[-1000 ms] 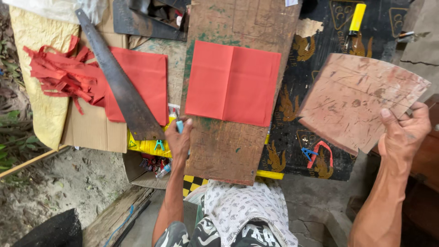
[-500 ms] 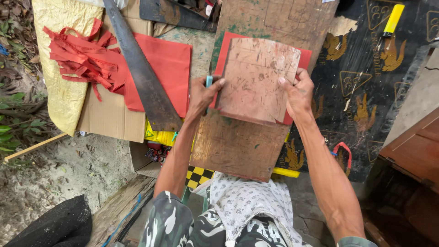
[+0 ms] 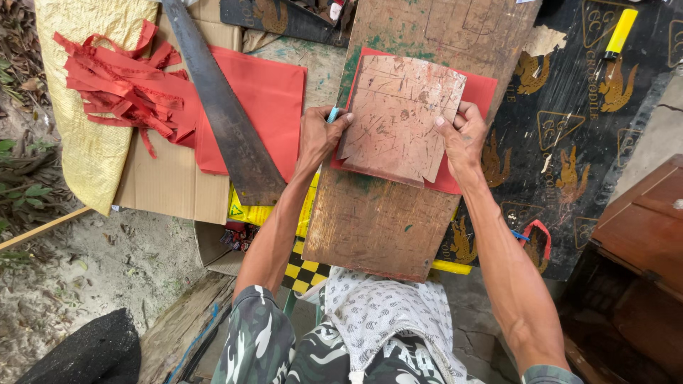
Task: The person folds a red paper sheet on a wooden board, lays a long metal straightedge across it, and scores along the edge with a utility knife. They then fold small printed paper sheets into narrow strips and stack the folded pieces on the workbench.
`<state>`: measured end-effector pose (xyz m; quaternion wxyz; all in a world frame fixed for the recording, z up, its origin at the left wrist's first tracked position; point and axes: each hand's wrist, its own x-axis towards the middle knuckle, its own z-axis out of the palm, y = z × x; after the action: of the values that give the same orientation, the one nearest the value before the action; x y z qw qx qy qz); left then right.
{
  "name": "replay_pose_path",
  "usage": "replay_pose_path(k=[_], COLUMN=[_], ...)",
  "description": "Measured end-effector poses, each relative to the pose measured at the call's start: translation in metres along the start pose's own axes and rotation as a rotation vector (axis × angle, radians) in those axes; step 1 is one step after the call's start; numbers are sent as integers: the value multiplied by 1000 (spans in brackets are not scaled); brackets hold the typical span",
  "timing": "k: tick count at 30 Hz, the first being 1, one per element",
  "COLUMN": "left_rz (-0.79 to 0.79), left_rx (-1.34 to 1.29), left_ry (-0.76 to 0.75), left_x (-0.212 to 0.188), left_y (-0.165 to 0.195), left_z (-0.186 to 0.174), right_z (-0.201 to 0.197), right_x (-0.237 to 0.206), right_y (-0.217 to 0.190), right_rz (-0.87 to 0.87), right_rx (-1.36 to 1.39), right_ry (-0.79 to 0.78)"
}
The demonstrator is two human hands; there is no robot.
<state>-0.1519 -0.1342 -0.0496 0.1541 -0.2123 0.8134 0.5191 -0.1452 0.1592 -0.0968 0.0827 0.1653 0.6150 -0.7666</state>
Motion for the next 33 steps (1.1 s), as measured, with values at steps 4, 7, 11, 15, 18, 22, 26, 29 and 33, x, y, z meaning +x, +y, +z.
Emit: replay_pose_path(k=[4, 7, 11, 15, 18, 22, 26, 29, 33], left_rz=[6, 15, 13, 32, 51, 62, 73, 67, 87], left_rx=[26, 42, 68, 72, 64, 84, 86, 92, 95], left_ry=[13, 19, 32, 39, 43, 47, 38, 39, 64], left_x=[2, 2, 3, 4, 5, 6, 6, 6, 6], left_y=[-4, -5, -5, -7, -9, -9, -9, -10, -11], left_z=[0, 1, 3, 4, 5, 6, 6, 6, 8], right_z=[3, 3, 2, 3, 3, 3, 3, 3, 4], right_x=[2, 6, 6, 6, 8, 11, 11, 11, 13], right_y=[1, 2, 3, 3, 2, 1, 2, 1, 0], right_rz=[22, 9, -19, 11, 25, 44, 43, 46, 50], right_rx=[-39, -91, -146, -146, -148, -128, -141, -143, -163], right_ry=[11, 11, 1, 22, 45, 99, 97, 99, 106])
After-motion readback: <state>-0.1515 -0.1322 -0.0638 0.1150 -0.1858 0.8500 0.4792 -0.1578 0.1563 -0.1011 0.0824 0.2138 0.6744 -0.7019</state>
